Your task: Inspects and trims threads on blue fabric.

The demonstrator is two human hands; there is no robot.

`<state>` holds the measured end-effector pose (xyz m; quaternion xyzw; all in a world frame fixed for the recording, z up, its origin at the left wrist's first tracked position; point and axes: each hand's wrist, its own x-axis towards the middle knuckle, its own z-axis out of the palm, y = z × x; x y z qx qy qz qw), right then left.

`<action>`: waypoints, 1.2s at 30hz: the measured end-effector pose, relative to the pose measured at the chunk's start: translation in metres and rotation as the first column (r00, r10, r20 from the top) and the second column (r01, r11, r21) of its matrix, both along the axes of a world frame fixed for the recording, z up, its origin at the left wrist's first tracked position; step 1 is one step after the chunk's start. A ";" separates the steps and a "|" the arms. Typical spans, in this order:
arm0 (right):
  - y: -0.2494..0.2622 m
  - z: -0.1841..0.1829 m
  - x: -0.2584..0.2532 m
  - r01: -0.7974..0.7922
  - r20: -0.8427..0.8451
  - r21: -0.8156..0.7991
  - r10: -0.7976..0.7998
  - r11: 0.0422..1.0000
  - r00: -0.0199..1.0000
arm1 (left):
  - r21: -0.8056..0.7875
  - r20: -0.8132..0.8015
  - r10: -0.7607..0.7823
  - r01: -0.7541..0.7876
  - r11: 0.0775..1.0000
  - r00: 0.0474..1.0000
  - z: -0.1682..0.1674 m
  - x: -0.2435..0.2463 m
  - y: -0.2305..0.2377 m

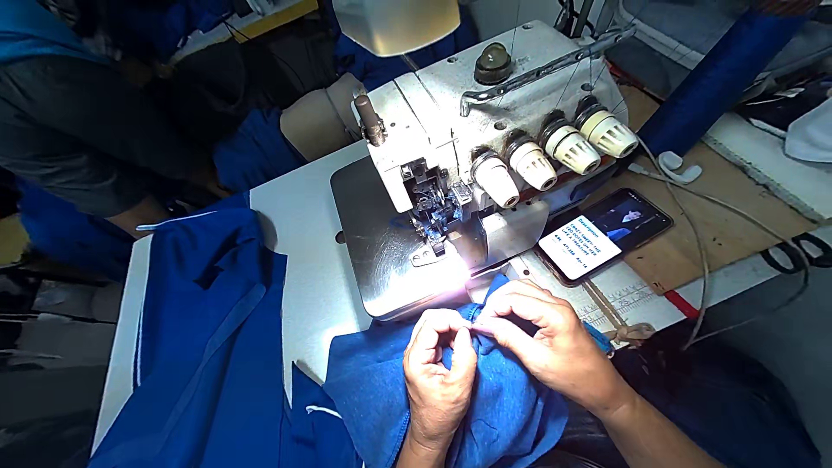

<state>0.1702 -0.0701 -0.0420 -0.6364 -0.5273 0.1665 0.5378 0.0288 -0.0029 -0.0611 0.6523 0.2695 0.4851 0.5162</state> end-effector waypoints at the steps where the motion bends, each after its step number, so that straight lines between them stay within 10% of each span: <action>1: 0.002 0.000 -0.001 0.006 -0.021 0.017 -0.006 1.000 1.000 | -0.006 0.008 -0.004 0.004 1.000 1.000 0.000 0.000 0.000; 9: -0.003 -0.003 0.009 0.388 0.399 0.144 -0.413 0.910 0.819 | -0.068 0.076 -0.031 0.036 0.997 0.997 0.001 -0.003 0.002; 15: -0.017 0.010 -0.017 0.031 0.049 0.077 -0.035 0.997 0.998 | -0.044 0.091 -0.074 0.078 0.996 0.993 0.001 -0.004 0.003; 36: -0.003 -0.015 -0.030 0.189 -0.156 0.115 -0.170 0.975 0.973 | 0.013 0.091 -0.188 0.188 0.982 0.978 -0.001 -0.007 0.004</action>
